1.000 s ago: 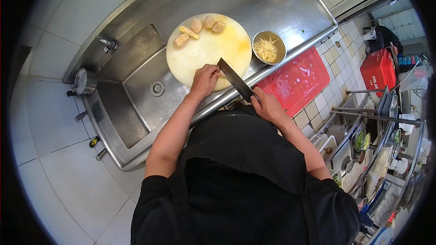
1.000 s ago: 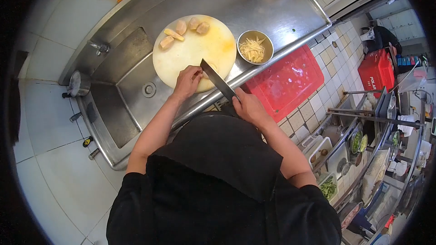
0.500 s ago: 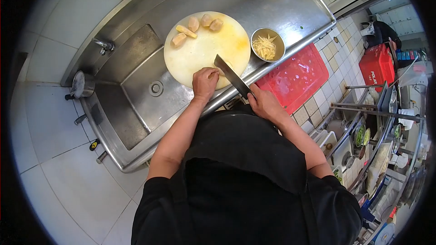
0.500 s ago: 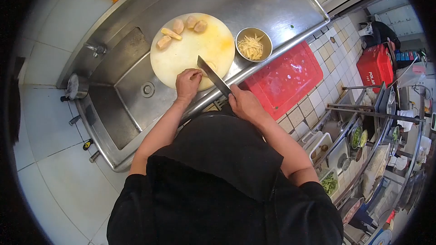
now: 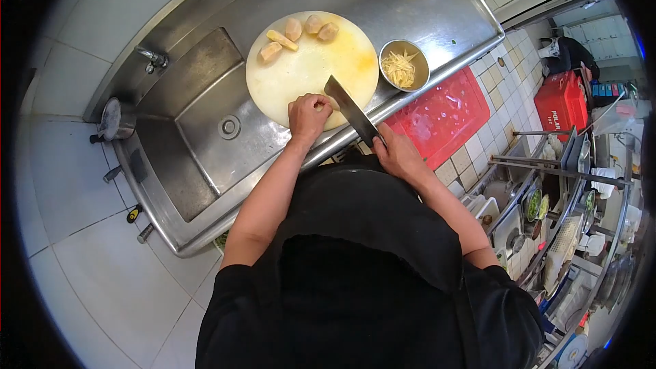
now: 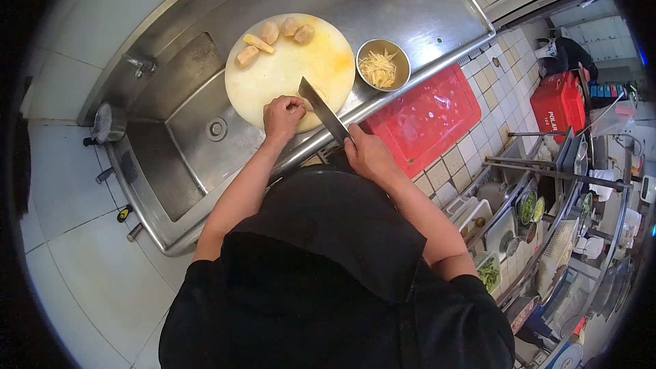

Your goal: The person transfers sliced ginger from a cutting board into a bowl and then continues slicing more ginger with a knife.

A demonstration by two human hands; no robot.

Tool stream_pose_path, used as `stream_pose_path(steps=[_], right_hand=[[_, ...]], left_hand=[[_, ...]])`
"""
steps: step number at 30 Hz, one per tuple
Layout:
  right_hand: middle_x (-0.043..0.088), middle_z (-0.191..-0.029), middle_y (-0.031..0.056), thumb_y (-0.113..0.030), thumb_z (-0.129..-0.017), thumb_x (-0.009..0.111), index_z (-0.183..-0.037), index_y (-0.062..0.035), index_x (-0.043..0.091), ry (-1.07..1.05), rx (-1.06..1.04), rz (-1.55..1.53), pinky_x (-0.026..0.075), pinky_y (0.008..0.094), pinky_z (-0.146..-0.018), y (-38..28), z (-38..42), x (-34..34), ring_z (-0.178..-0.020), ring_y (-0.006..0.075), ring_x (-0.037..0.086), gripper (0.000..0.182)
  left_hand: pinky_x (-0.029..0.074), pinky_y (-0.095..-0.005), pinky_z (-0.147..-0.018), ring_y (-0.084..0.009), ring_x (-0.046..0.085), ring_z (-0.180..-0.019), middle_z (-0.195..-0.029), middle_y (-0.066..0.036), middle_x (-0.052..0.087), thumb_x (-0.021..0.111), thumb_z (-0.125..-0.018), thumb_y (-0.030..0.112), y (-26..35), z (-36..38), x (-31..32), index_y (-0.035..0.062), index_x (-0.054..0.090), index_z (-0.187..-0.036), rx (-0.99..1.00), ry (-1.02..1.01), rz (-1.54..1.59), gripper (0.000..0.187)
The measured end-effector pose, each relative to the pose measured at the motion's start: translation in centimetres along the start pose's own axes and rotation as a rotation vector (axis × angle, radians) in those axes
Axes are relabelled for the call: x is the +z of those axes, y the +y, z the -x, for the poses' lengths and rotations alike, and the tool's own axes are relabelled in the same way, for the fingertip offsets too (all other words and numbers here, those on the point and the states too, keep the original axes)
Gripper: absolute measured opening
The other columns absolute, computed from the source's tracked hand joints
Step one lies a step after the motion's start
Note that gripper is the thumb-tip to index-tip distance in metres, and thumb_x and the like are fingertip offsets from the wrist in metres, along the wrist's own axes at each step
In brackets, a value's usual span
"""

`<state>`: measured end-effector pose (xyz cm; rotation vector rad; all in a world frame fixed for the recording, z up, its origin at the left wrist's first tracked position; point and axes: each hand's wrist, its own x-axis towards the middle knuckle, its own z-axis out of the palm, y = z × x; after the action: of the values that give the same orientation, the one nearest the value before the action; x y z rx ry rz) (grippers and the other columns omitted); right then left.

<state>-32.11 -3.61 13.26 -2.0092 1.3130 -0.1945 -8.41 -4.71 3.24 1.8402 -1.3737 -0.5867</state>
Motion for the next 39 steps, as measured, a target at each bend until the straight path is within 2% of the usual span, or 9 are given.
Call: stream_pose_path(steps=[4, 10, 20, 23, 31, 37, 39], right_hand=[[0.062, -0.08, 0.0344, -0.02, -0.1, 0.053, -0.106, -0.0017, 0.049, 0.025, 0.032, 0.014, 0.044, 0.064, -0.072, -0.8, 0.1, -0.1, -0.081, 0.055, 0.061, 0.02], [0.063, -0.081, 0.0349, -0.02, -0.099, 0.053, -0.106, -0.0013, 0.049, 0.071, 0.015, 0.025, 0.044, 0.0642, -0.072, -1.1, -0.3, -0.3, -0.081, 0.0553, 0.061, 0.02], [0.062, -0.082, 0.0353, -0.02, -0.099, 0.052, -0.108, -0.0018, 0.05, -0.012, 0.022, 0.047, 0.043, 0.0638, -0.074, -1.4, -0.1, -0.6, -0.084, 0.055, 0.061, 0.02], [0.062, -0.081, 0.0351, -0.02, -0.1, 0.052, -0.108, -0.0017, 0.049, -0.018, 0.015, 0.052, 0.044, 0.0634, -0.074, -1.7, -0.1, -0.4, -0.083, 0.055, 0.061, 0.02], [0.062, -0.081, 0.0352, -0.02, -0.1, 0.051, -0.107, -0.0011, 0.05, -0.046, -0.012, 0.048, 0.043, 0.0631, -0.074, -1.0, -0.4, -0.1, -0.083, 0.0551, 0.061, 0.02], [0.063, -0.084, 0.0355, -0.021, -0.1, 0.052, -0.108, -0.0012, 0.051, -0.067, 0.046, -0.003, 0.043, 0.0635, -0.074, -0.9, -0.5, -0.3, -0.086, 0.0558, 0.061, 0.021], [0.063, -0.084, 0.0358, -0.021, -0.1, 0.052, -0.108, -0.0013, 0.05, -0.036, 0.04, 0.065, 0.043, 0.0639, -0.074, -1.4, -0.4, -0.7, -0.086, 0.0561, 0.06, 0.021]], left_hand=[[0.044, -0.0375, -0.091, -0.0231, 0.066, -0.091, -0.09, -0.006, 0.073, 0.075, -0.08, 0.023, -0.1, 0.2, 0.0, 0.0101, 0.076, -0.086, 0.0, -0.017, -0.01, 0.014], [0.044, -0.0371, -0.091, -0.023, 0.065, -0.092, -0.09, -0.005, 0.073, 0.075, -0.08, 0.022, 0.3, 0.4, 0.0, 0.0105, 0.075, -0.085, 0.009, 0.015, -0.031, 0.012], [0.044, -0.0361, -0.089, -0.0212, 0.066, -0.088, -0.087, -0.003, 0.073, 0.075, -0.081, 0.022, -0.5, 0.6, 0.4, 0.0114, 0.075, -0.085, 0.068, 0.061, -0.014, 0.011], [0.045, -0.0361, -0.088, -0.02, 0.066, -0.087, -0.087, -0.003, 0.073, 0.076, -0.08, 0.023, -0.4, 0.6, 0.3, 0.0115, 0.076, -0.085, 0.054, 0.073, 0.004, 0.012], [0.042, -0.0365, -0.091, -0.0221, 0.065, -0.09, -0.088, -0.002, 0.073, 0.075, -0.078, 0.021, 0.5, 0.0, -0.5, 0.0121, 0.074, -0.08, -0.072, -0.046, 0.038, 0.009], [0.041, -0.0368, -0.09, -0.0222, 0.065, -0.091, -0.087, -0.002, 0.073, 0.075, -0.078, 0.021, 0.2, -0.2, -0.2, 0.012, 0.073, -0.078, -0.074, -0.062, 0.045, 0.009], [0.041, -0.037, -0.09, -0.0224, 0.065, -0.091, -0.087, -0.002, 0.073, 0.075, -0.078, 0.021, 0.2, -0.2, -0.1, 0.0121, 0.073, -0.078, -0.075, -0.057, 0.039, 0.009]])
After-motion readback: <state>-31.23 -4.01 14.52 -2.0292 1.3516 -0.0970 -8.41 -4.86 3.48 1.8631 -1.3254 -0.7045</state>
